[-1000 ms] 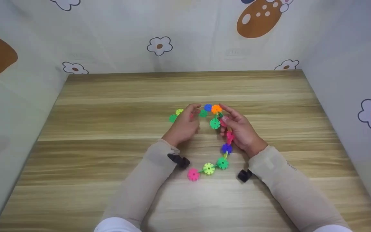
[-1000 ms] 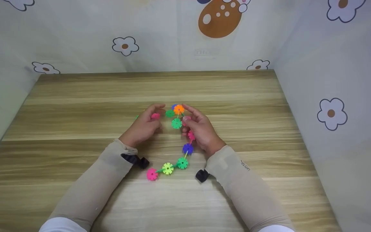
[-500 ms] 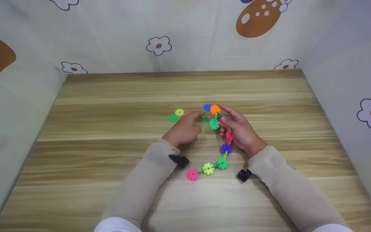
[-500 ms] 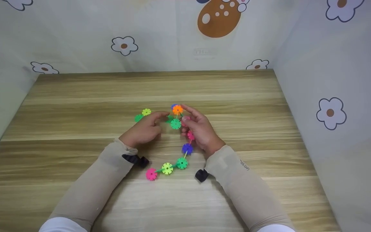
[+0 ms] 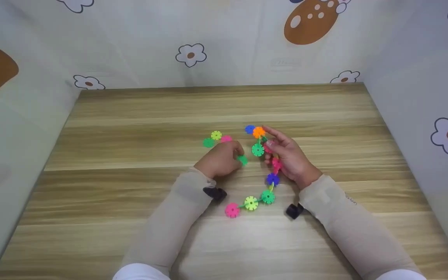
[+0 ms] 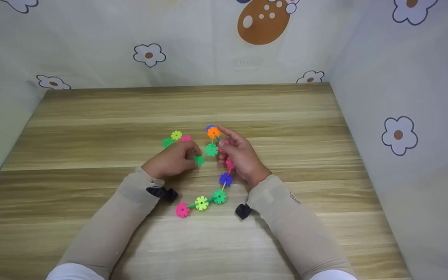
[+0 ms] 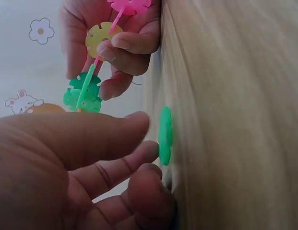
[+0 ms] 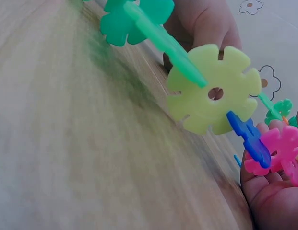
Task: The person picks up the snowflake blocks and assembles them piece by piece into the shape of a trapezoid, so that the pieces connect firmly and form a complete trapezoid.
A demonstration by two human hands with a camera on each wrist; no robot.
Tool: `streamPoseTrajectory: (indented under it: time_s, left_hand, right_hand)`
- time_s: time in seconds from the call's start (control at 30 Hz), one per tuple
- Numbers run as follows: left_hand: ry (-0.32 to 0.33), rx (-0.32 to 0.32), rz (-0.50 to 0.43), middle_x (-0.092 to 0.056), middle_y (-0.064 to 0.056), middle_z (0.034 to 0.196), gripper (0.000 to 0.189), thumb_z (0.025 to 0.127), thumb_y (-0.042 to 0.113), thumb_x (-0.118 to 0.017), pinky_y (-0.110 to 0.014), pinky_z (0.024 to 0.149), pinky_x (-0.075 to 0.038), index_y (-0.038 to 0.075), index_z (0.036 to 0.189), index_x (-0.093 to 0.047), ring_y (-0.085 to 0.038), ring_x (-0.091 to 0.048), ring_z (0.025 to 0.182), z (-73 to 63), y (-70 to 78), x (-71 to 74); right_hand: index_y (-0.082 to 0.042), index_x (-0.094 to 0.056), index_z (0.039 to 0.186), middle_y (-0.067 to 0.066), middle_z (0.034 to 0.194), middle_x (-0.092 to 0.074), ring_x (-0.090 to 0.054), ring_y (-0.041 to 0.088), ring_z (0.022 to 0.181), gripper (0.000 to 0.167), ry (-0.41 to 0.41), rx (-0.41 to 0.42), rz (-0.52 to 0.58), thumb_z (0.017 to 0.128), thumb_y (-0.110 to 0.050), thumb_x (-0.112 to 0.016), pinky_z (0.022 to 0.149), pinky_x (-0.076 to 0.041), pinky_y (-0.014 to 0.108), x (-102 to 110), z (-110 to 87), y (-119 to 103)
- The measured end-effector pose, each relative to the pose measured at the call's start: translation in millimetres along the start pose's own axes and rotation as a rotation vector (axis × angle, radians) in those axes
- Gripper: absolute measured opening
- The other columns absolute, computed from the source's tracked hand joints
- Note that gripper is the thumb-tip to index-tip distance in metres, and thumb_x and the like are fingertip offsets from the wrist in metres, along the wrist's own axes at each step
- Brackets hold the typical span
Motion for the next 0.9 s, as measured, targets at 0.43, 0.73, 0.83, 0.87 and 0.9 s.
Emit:
streamPoseTrajectory:
  time_s: [0.43,0.73,0.83,0.87,0.9]
  left_hand:
    - [-0.015,-0.006,0.091,-0.058,-0.001,0.088,0.018,0.091,0.011,-0.076,-0.033,0.072,-0.044,0.011,0.097,-0.059,-0.021,-0.053,0.080,-6.2,5.5,-6.1]
    - [-0.007,-0.090,-0.110,-0.055,-0.001,0.086,0.021,0.088,0.004,-0.072,-0.031,0.071,-0.043,0.012,0.099,-0.057,-0.019,-0.052,0.078,-5.0,7.1,-7.6]
    - [0.008,-0.099,-0.184,-0.057,-0.001,0.083,0.017,0.089,0.004,-0.070,-0.031,0.068,-0.044,0.012,0.095,-0.056,-0.017,-0.054,0.073,-5.1,8.2,-8.3]
    - [0.012,-0.100,-0.199,-0.058,-0.001,0.082,0.016,0.090,0.005,-0.070,-0.031,0.067,-0.044,0.012,0.093,-0.056,-0.017,-0.054,0.072,-5.2,8.7,-8.5]
    - [0.015,-0.100,-0.211,-0.059,-0.001,0.081,0.015,0.090,0.005,-0.069,-0.030,0.067,-0.044,0.013,0.090,-0.056,-0.017,-0.056,0.071,-5.5,9.2,-8.9]
  right_hand:
    - [-0.012,-0.041,0.162,0.001,0.094,-0.056,-0.057,0.014,0.070,0.055,-0.011,0.008,-0.007,0.108,-0.004,-0.054,0.064,-0.058,0.024,-1.3,-0.8,-0.7]
    - [-0.011,-0.042,0.161,0.001,0.093,-0.058,-0.057,0.014,0.068,0.055,-0.017,0.019,-0.018,0.108,-0.006,-0.055,0.064,-0.058,0.024,-1.5,-1.6,-1.4]
    - [-0.011,-0.041,0.161,0.001,0.092,-0.058,-0.057,0.014,0.067,0.055,-0.024,0.025,-0.015,0.108,-0.006,-0.055,0.063,-0.057,0.023,-1.8,-1.5,-1.1]
    - [-0.011,-0.041,0.162,0.001,0.092,-0.058,-0.057,0.014,0.067,0.055,-0.027,0.027,-0.015,0.108,-0.007,-0.055,0.063,-0.057,0.023,-2.0,-1.5,-1.1]
    - [-0.011,-0.041,0.162,0.001,0.092,-0.058,-0.057,0.014,0.067,0.055,-0.030,0.029,-0.013,0.108,-0.006,-0.055,0.063,-0.057,0.023,-2.3,-1.4,-1.3]
Point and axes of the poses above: each hand's wrist, its own z-axis towards the middle knuckle, its own x-axis out of the back of the hand, y = z × x, the point moved 6 cm from there along z, towards the middle knuckle
